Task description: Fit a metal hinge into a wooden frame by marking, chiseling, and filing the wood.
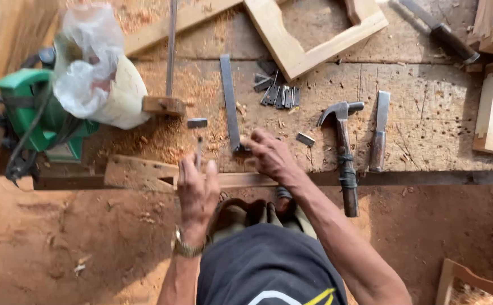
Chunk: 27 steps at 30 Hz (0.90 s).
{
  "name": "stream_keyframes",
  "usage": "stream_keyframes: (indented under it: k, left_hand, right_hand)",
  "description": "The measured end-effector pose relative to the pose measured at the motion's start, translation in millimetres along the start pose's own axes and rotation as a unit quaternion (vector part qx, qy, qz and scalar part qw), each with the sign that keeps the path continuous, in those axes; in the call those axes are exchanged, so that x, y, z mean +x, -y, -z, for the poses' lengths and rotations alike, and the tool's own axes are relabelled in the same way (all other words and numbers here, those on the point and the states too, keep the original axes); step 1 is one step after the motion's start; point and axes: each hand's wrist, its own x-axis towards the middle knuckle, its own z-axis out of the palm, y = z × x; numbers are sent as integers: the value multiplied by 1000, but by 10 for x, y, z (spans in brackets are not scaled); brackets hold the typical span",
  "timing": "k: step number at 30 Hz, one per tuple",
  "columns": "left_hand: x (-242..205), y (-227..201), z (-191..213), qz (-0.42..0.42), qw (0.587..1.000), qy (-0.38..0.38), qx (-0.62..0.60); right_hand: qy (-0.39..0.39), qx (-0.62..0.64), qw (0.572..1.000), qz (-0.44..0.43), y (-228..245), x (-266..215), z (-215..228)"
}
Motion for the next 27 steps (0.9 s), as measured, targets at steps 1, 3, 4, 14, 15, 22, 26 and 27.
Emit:
stream_keyframes:
  k: [1,3,4,14,15,22,26,27]
  left_hand:
    - [-89,110,-46,-48,998,-33,-32]
    - [-148,-63,163,-12,996,-48,-78]
    - [-211,-135,280,30,990,-65,-122]
    - [-358,-64,515,210,856,-3,-472]
    - [-346,-48,505,172,876,15,-451]
    - [75,-291,154,-238,965,-7,-110]
    - [-152,-595,108,-251,967,17,-25]
    - [-284,-573,116,-280,955,90,33]
  right_hand:
    - [69,-15,997,-20,-45,110,-78]
    - [64,-48,997,18,-309,204,-313]
    - [64,-81,993,60,-427,209,-450]
    - [209,-451,827,263,-259,470,-137]
    - [212,-328,900,191,-199,454,-18]
    - [-183,357,895,-196,642,-113,818]
    - [-203,466,837,-202,1086,-878,319]
    - [-211,469,822,-245,1274,-991,243]
